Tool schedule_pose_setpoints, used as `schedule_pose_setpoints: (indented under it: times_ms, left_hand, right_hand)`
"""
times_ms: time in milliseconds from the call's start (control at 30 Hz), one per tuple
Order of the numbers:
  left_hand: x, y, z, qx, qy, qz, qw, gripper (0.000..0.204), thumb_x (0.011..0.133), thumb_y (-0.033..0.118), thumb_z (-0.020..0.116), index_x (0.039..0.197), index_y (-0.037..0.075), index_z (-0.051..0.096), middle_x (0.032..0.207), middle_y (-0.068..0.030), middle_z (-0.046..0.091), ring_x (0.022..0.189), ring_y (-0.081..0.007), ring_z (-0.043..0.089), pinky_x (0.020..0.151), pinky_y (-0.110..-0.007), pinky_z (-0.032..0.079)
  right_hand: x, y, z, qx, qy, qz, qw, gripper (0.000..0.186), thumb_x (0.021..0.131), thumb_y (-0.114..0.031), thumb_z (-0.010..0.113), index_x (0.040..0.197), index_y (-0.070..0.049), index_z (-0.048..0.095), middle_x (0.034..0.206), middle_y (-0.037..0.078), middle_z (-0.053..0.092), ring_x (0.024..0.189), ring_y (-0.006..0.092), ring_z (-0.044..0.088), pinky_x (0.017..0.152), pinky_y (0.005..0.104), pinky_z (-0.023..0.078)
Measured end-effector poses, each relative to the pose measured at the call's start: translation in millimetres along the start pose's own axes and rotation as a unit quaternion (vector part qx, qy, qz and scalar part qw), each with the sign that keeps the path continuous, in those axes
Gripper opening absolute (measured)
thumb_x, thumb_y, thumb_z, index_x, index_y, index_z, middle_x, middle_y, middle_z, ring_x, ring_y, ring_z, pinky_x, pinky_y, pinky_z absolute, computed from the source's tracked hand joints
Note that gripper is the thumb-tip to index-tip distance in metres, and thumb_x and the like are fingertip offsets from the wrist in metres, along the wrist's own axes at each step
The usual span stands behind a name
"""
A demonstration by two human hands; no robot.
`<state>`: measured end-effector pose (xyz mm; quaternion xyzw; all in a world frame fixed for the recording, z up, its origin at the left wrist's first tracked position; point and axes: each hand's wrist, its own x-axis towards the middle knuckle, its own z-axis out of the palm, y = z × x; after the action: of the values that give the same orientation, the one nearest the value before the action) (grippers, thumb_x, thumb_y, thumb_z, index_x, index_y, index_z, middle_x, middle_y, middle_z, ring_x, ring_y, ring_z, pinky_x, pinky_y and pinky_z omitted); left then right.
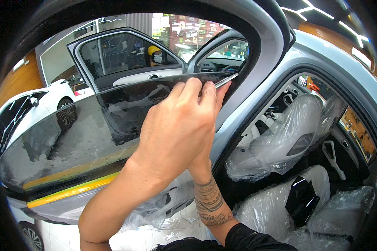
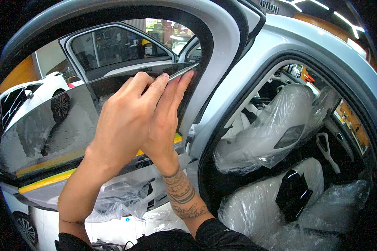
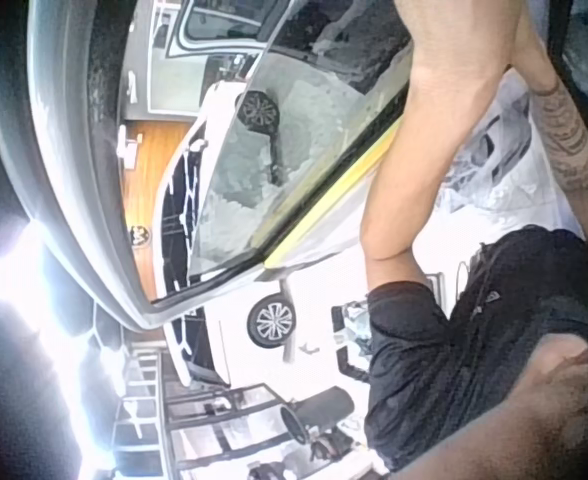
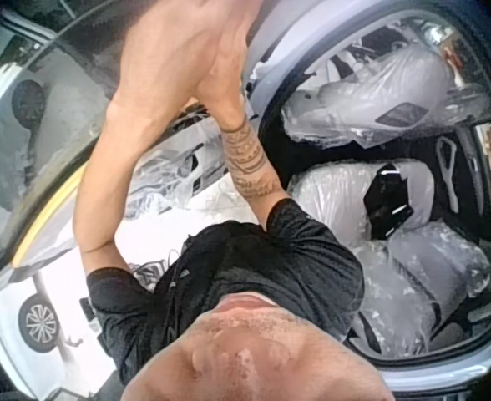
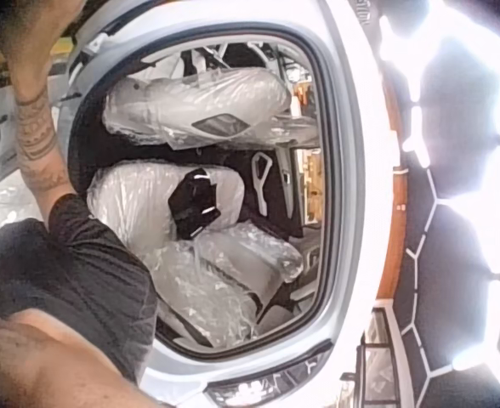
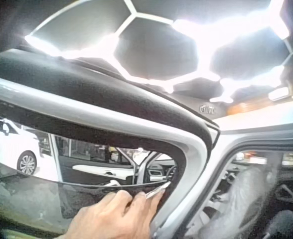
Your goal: The person applies a tint film to the car door window, smoothing it with hands and using a squeegee tool to press the film and remove bubbles. They trim the film edges with a blade and tuck the edges into the window frame.
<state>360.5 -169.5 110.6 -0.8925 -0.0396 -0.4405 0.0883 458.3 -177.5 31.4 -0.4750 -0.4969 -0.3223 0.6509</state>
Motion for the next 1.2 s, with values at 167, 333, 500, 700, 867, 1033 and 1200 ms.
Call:
schedule_pose_setpoints:
  times_ms: [167, 333, 500, 700, 867, 1033, 1200]
  left_hand:
    - [0.6, -1.2, -1.2, 0.030, 0.011, 0.007, 0.999, 0.045, 0.074, 0.000, 0.065, 0.118, -0.007, 0.061, 0.101, -0.0154, 0.059, 0.093, -0.0293, 0.063, 0.079, -0.035, 0.055]
    - [6.6, 2.3, 4.2, 0.047, 0.087, 0.051, 0.994, 0.021, 0.082, 0.010, 0.062, 0.097, -0.005, 0.063, 0.086, -0.0122, 0.058, 0.081, -0.0241, 0.065, 0.063, -0.030, 0.058]
    - [-4.6, 2.4, -1.6, -0.021, 0.047, -0.004, 0.999, 0.046, 0.076, 0.000, 0.064, 0.121, -0.007, 0.059, 0.098, -0.0167, 0.059, 0.090, -0.0329, 0.063, 0.079, -0.039, 0.053]
    - [-5.1, 8.7, 10.6, -0.053, 0.040, -0.019, 0.998, 0.048, 0.075, -0.001, 0.065, 0.123, -0.007, 0.059, 0.097, -0.0172, 0.059, 0.087, -0.0343, 0.064, 0.076, -0.040, 0.053]
    - [-2.9, 8.9, 14.1, -0.056, 0.057, 0.002, 0.997, 0.049, 0.075, -0.001, 0.066, 0.123, -0.007, 0.059, 0.095, -0.0168, 0.059, 0.083, -0.0329, 0.064, 0.071, -0.038, 0.054]
    - [-5.2, 3.9, 15.9, -0.056, 0.062, -0.001, 0.997, 0.048, 0.075, -0.001, 0.066, 0.122, -0.008, 0.059, 0.094, -0.0164, 0.058, 0.082, -0.0325, 0.065, 0.071, -0.038, 0.055]
    - [-4.9, 1.7, 13.7, -0.043, 0.044, -0.016, 0.998, 0.047, 0.075, 0.000, 0.067, 0.121, -0.008, 0.059, 0.093, -0.0161, 0.057, 0.082, -0.0327, 0.064, 0.072, -0.038, 0.055]
  right_hand:
    - [1.4, -6.0, 4.0, 0.014, 0.009, -0.005, 1.000, 0.100, 0.083, -0.031, 0.073, 0.147, 0.015, 0.011, 0.152, 0.043, -0.001, 0.138, 0.0594, 0.021, 0.109, 0.0499, 0.035]
    - [0.9, 14.8, 2.5, -0.038, 0.019, -0.049, 0.998, 0.100, 0.083, -0.030, 0.073, 0.148, 0.015, 0.011, 0.152, 0.043, -0.002, 0.138, 0.0597, 0.020, 0.109, 0.0499, 0.034]
    - [0.6, -4.2, -2.2, -0.019, -0.004, 0.005, 1.000, 0.100, 0.083, -0.029, 0.073, 0.148, 0.014, 0.010, 0.152, 0.043, -0.003, 0.139, 0.0596, 0.017, 0.111, 0.0518, 0.031]
    - [1.1, 1.4, -2.8, 0.006, -0.005, 0.007, 1.000, 0.101, 0.083, -0.030, 0.073, 0.149, 0.013, 0.010, 0.152, 0.043, -0.004, 0.140, 0.0597, 0.015, 0.112, 0.0533, 0.028]
    - [3.6, 0.2, -8.9, -0.013, -0.008, 0.000, 1.000, 0.101, 0.083, -0.031, 0.073, 0.149, 0.013, 0.010, 0.152, 0.044, -0.004, 0.140, 0.0597, 0.015, 0.112, 0.0533, 0.028]
    - [2.1, -1.2, -2.6, -0.006, -0.010, 0.001, 1.000, 0.101, 0.084, -0.031, 0.073, 0.149, 0.012, 0.010, 0.152, 0.044, -0.004, 0.140, 0.0597, 0.015, 0.112, 0.0533, 0.028]
    - [-0.5, -2.3, 2.2, 0.001, -0.011, 0.004, 1.000, 0.101, 0.084, -0.031, 0.073, 0.149, 0.012, 0.010, 0.152, 0.044, -0.004, 0.140, 0.0597, 0.015, 0.112, 0.0533, 0.028]
